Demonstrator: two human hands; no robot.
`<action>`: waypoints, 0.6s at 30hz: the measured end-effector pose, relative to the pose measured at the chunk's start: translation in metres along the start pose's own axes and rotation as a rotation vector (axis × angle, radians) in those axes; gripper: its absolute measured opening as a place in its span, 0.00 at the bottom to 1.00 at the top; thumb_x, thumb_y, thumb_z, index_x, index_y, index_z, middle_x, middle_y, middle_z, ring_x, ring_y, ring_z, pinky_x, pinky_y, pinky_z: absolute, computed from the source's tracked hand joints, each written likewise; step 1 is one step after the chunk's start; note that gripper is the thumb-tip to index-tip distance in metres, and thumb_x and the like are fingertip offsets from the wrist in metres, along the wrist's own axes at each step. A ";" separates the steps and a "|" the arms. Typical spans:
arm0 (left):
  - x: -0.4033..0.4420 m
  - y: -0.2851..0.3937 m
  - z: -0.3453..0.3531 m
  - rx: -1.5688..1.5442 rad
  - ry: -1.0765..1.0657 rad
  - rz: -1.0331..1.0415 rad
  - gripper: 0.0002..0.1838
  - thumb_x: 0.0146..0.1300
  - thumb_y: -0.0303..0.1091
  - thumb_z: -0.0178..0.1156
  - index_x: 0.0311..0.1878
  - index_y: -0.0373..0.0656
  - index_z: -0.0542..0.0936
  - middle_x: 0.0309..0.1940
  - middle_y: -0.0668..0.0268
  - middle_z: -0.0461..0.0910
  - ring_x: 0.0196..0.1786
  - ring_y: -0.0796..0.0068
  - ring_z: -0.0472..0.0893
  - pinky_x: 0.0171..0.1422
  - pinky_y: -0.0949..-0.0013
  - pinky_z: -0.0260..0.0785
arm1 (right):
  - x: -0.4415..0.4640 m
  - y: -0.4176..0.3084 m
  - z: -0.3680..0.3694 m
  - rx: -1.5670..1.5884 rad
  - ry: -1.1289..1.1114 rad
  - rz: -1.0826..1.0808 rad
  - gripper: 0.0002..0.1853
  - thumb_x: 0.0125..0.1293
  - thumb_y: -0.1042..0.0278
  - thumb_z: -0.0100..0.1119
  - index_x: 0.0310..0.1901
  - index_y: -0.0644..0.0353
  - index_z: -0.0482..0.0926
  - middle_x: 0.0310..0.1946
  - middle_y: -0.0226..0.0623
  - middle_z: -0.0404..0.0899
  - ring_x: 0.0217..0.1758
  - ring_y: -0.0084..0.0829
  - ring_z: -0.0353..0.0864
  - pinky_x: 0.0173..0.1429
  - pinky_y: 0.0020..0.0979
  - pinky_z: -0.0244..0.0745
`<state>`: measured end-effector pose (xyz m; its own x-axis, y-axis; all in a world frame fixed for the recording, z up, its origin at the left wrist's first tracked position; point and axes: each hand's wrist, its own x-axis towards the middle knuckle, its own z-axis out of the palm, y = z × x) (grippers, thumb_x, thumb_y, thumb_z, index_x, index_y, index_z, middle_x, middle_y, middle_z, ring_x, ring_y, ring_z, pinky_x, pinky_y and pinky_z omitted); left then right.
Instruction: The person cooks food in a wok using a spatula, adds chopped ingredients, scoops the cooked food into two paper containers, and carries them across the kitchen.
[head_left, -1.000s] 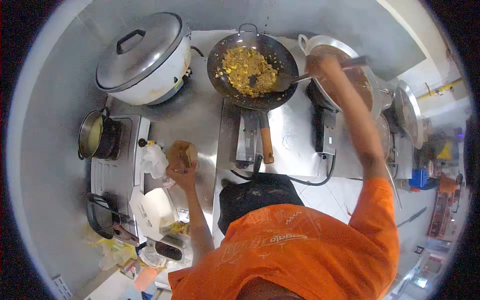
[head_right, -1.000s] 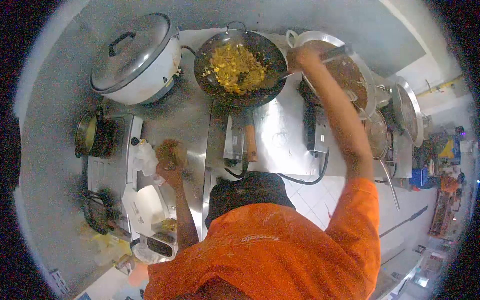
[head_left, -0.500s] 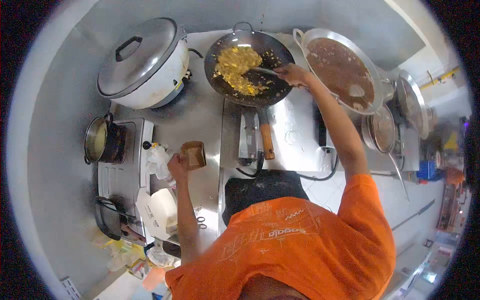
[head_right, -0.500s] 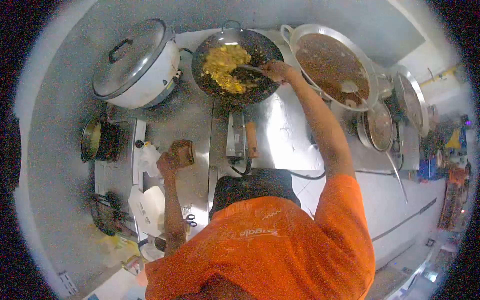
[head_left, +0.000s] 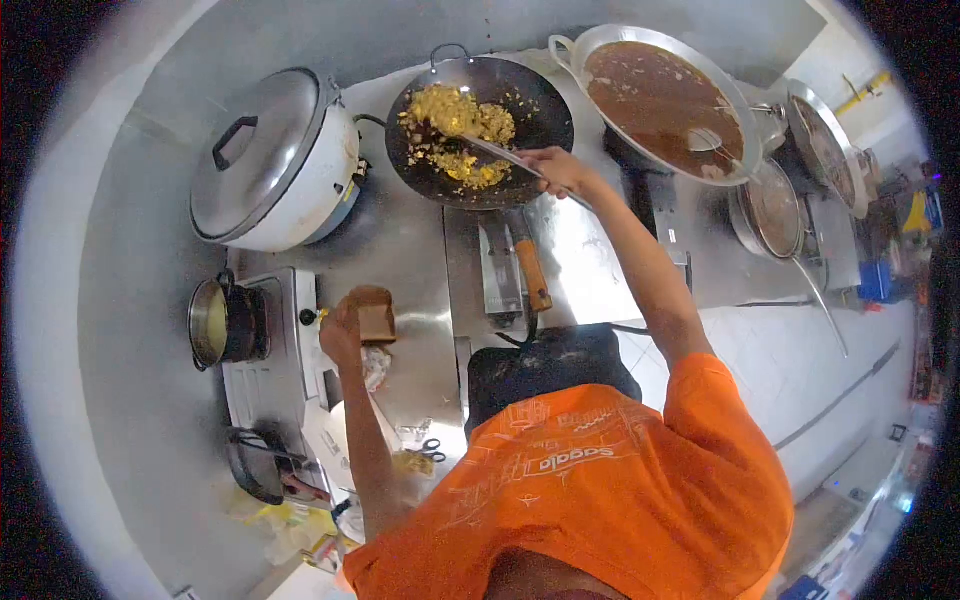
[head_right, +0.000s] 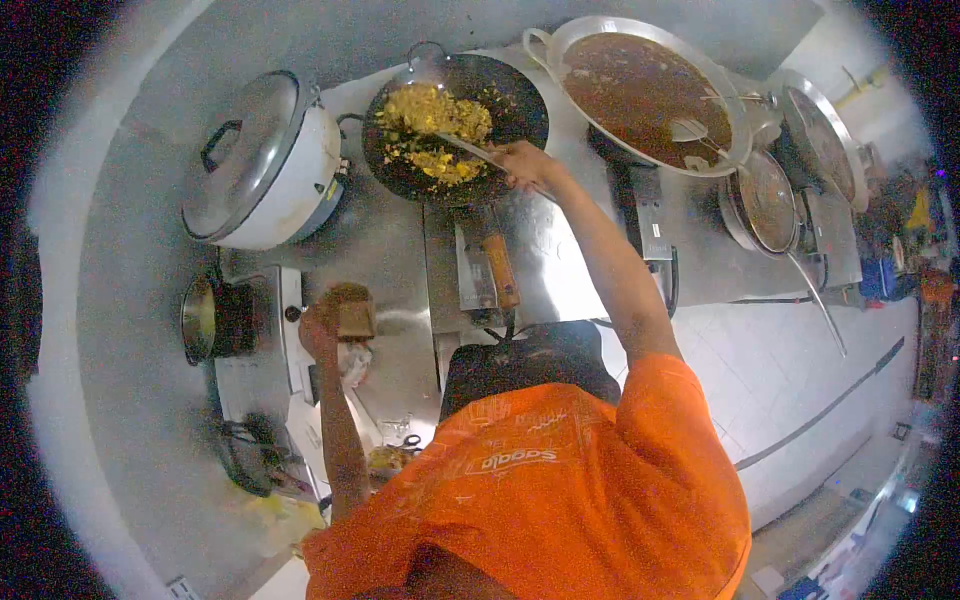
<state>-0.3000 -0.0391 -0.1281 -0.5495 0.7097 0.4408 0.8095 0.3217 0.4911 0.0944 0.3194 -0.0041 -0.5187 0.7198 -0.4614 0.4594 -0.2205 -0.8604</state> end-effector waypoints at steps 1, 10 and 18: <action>0.011 0.034 -0.025 0.211 -0.078 0.082 0.25 0.66 0.54 0.50 0.37 0.38 0.80 0.31 0.48 0.80 0.33 0.45 0.79 0.36 0.49 0.70 | -0.011 0.006 0.002 0.107 -0.020 -0.005 0.20 0.74 0.50 0.42 0.59 0.45 0.75 0.14 0.23 0.63 0.09 0.12 0.54 0.09 0.18 0.49; 0.021 0.015 -0.040 -0.186 -0.165 -0.075 0.26 0.68 0.53 0.49 0.49 0.36 0.78 0.30 0.49 0.81 0.32 0.46 0.81 0.37 0.53 0.72 | -0.054 0.077 0.023 0.463 -0.229 0.306 0.29 0.70 0.34 0.35 0.20 0.49 0.59 0.09 0.18 0.53 0.05 0.13 0.46 0.07 0.22 0.43; 0.053 0.036 -0.066 -0.140 0.203 -0.145 0.20 0.73 0.42 0.45 0.53 0.34 0.76 0.48 0.48 0.79 0.51 0.54 0.80 0.54 0.60 0.69 | -0.082 0.089 0.035 0.155 0.130 0.214 0.33 0.64 0.27 0.41 0.16 0.49 0.62 0.08 0.19 0.54 0.06 0.16 0.49 0.09 0.23 0.44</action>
<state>-0.3140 -0.0312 -0.0373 -0.6989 0.5184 0.4928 0.6908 0.3106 0.6529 0.1531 0.2173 -0.0504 -0.3211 0.7220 -0.6129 0.4271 -0.4672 -0.7742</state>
